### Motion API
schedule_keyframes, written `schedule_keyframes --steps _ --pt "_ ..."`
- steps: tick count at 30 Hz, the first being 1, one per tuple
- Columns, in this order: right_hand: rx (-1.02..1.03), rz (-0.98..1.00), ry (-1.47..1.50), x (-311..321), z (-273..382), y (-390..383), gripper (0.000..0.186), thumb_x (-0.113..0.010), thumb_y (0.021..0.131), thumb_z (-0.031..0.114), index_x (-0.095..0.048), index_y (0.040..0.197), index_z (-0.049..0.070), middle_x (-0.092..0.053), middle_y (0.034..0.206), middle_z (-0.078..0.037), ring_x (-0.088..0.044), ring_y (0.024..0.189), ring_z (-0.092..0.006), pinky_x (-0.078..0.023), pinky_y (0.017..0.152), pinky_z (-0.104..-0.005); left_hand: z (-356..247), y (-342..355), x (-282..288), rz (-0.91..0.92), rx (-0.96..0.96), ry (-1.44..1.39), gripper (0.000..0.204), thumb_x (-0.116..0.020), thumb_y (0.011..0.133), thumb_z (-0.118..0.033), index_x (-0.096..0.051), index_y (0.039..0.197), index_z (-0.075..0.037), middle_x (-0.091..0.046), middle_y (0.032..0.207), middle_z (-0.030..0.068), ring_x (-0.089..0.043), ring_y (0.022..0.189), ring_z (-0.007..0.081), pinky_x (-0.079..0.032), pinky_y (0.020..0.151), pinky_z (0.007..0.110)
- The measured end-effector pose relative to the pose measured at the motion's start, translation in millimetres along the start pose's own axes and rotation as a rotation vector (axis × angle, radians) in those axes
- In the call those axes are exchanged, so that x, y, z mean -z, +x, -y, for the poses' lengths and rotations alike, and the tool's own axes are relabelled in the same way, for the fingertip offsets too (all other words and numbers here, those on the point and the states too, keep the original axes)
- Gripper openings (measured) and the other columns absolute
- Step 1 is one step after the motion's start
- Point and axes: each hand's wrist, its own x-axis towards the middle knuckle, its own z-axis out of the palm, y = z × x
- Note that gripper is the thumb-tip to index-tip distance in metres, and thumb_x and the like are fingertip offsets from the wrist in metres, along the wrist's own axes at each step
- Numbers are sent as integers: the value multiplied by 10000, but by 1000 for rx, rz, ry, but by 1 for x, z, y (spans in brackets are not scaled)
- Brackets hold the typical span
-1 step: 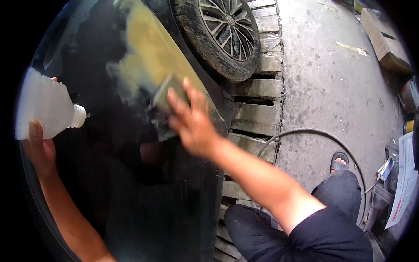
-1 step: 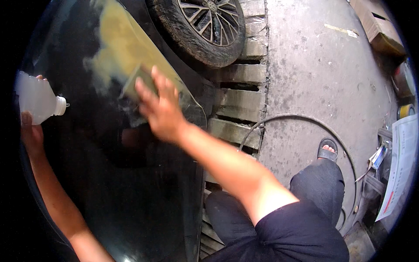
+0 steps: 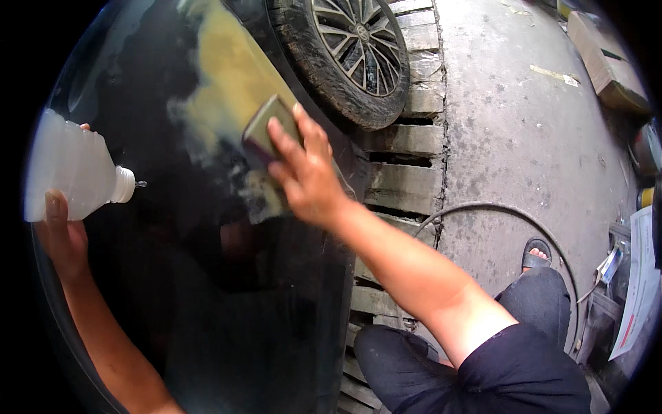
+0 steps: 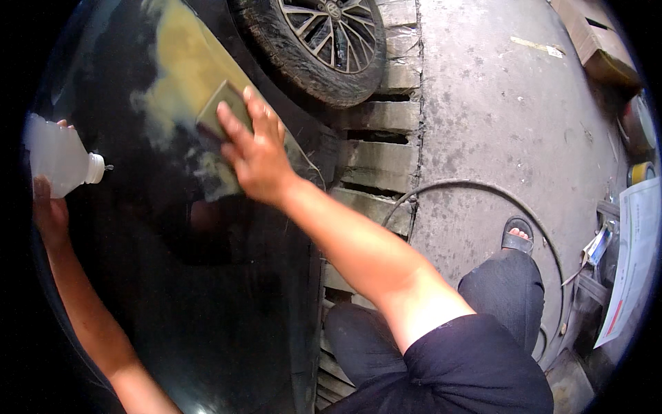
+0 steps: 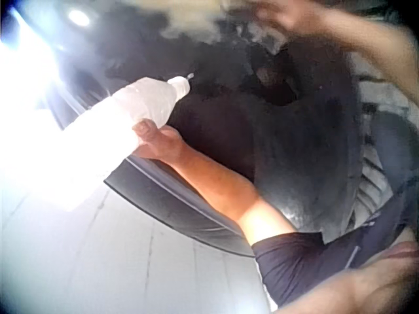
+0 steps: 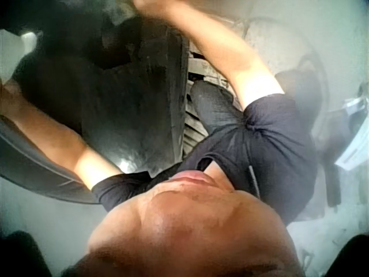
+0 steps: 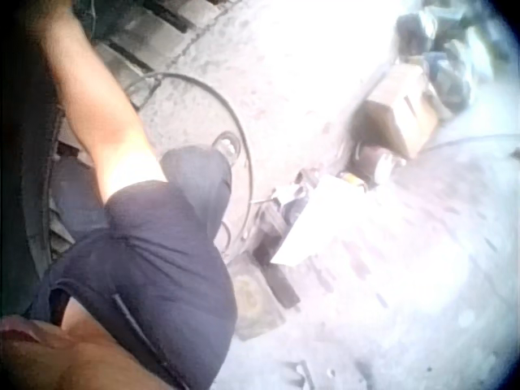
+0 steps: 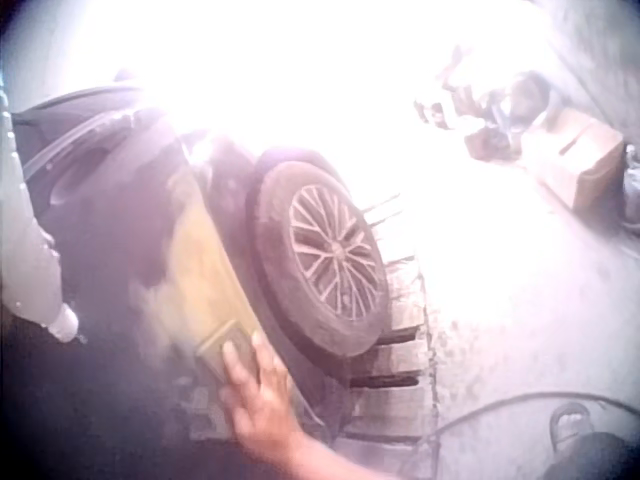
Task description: The person wet-sands a patched area of a car door, pouring water from a plastic bottle while scrubbing the surface with a sanding block and then smoothing the area by hand.
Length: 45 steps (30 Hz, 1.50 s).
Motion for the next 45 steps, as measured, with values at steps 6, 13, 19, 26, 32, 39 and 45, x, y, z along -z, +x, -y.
schedule_keyframes --steps 6,13,19,26,32,39,45 --pt "27 97 76 1 34 -83 715 -722 842 69 -493 1507 203 -273 1611 -254 -317 1456 -445 -253 1176 -547 -2 3 -12 33 11 -87 834 -509 930 -683 -422 1511 -91 -577 1434 177 -543 1352 332 -448 1115 528" --pt "-37 -13 -17 7 -20 -5 670 -687 887 138 -468 1517 196 -290 1599 -251 -334 1419 -452 -279 1149 -535 -9 3 -8 19 -1 24 916 -524 885 -746 -412 1517 -92 -576 1428 188 -544 1348 332 -460 1103 536" --pt "-40 88 109 4 27 -95 810 -773 766 35 -503 1502 233 -265 1624 -235 -317 1469 -430 -283 1163 -544 -11 2 -2 -11 38 47 965 -536 853 -786 -417 1511 -91 -571 1432 187 -551 1342 333 -448 1113 544" --pt "3 76 19 15 -28 -13 729 -710 847 57 -472 1524 191 -245 1638 -225 -312 1456 -432 -261 1186 -510 -17 7 -7 21 -34 25 921 -568 853 -732 -447 1492 -79 -571 1433 188 -555 1338 340 -445 1114 548" --pt "-53 108 120 5 25 -98 758 -738 827 80 -474 1521 232 -257 1624 -239 -294 1480 -439 -261 1175 -548 -6 3 2 -9 54 22 906 -595 836 -688 -475 1478 -60 -565 1442 190 -542 1349 352 -422 1136 542" --pt "-86 -13 8 10 -33 -3 646 -671 913 142 -462 1524 175 -253 1628 -247 -316 1451 -445 -275 1163 -526 19 -4 19 -45 132 -38 845 -610 889 -611 -481 1449 8 -546 1435 206 -507 1362 347 -376 1164 500" --pt "-52 97 138 8 18 -112 804 -752 808 58 -462 1532 251 -233 1640 -223 -291 1479 -437 -270 1176 -539 -6 6 -11 -21 57 -29 883 -606 846 -673 -485 1477 -68 -547 1470 179 -500 1392 353 -373 1172 543"
